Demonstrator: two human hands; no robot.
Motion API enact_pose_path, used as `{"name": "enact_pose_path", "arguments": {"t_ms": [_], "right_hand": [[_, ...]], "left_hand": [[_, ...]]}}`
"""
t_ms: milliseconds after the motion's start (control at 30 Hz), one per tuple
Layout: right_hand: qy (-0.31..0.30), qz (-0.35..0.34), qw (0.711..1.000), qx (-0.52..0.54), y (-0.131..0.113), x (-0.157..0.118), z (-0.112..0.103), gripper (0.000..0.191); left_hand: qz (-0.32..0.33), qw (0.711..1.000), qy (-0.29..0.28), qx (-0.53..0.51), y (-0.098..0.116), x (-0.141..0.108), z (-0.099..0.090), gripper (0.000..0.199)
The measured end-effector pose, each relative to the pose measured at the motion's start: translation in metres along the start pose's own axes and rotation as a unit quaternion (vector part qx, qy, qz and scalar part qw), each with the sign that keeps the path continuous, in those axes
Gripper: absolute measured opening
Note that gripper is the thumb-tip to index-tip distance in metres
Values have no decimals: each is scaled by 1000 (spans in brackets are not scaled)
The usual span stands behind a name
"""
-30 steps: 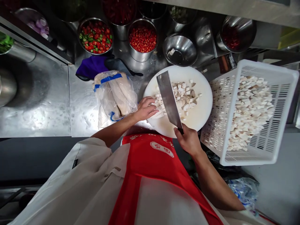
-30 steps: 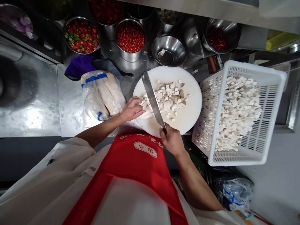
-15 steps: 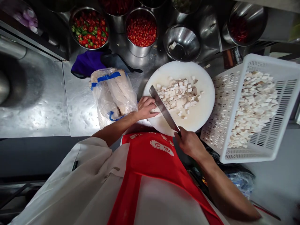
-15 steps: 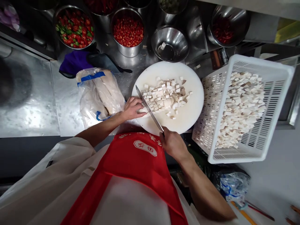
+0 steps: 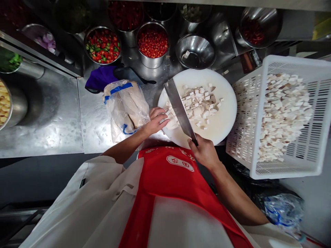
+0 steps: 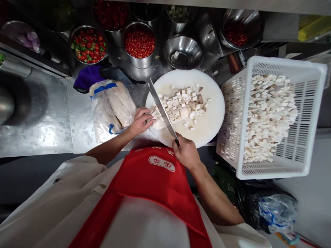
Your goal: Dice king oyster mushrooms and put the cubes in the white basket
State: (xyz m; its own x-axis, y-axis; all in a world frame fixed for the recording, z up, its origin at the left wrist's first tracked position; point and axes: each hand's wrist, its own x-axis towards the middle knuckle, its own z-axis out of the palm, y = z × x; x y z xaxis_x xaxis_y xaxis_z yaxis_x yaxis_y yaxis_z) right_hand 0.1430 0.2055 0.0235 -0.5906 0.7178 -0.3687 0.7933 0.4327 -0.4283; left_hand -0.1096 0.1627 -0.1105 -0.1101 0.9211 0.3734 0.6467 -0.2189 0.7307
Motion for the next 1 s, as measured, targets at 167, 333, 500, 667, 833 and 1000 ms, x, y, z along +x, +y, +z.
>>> {"name": "enact_pose_path", "arguments": {"t_ms": [167,333,500,667,833,1000], "right_hand": [[-65,4,998,-25,-8,-24,-12,44],[-122,15,990,-69,-11,-28,-20,39],[-160,35,981,-108,-16,-12,-24,29],[-142,41,983,-105,-9,18,10,33],[-84,5,996,-34,5,23,31,41],[-35,2,999,11,-4,0,15,44]], "left_hand": [[-52,998,-18,22,1,-1,3,20],[-21,998,-54,25,-5,3,9,22],[-15,997,-78,15,-9,3,14,20],[-3,997,-71,23,-10,1,17,17],[-12,997,-68,28,-4,-1,13,18],[-42,998,-54,0,4,-6,2,12]]}}
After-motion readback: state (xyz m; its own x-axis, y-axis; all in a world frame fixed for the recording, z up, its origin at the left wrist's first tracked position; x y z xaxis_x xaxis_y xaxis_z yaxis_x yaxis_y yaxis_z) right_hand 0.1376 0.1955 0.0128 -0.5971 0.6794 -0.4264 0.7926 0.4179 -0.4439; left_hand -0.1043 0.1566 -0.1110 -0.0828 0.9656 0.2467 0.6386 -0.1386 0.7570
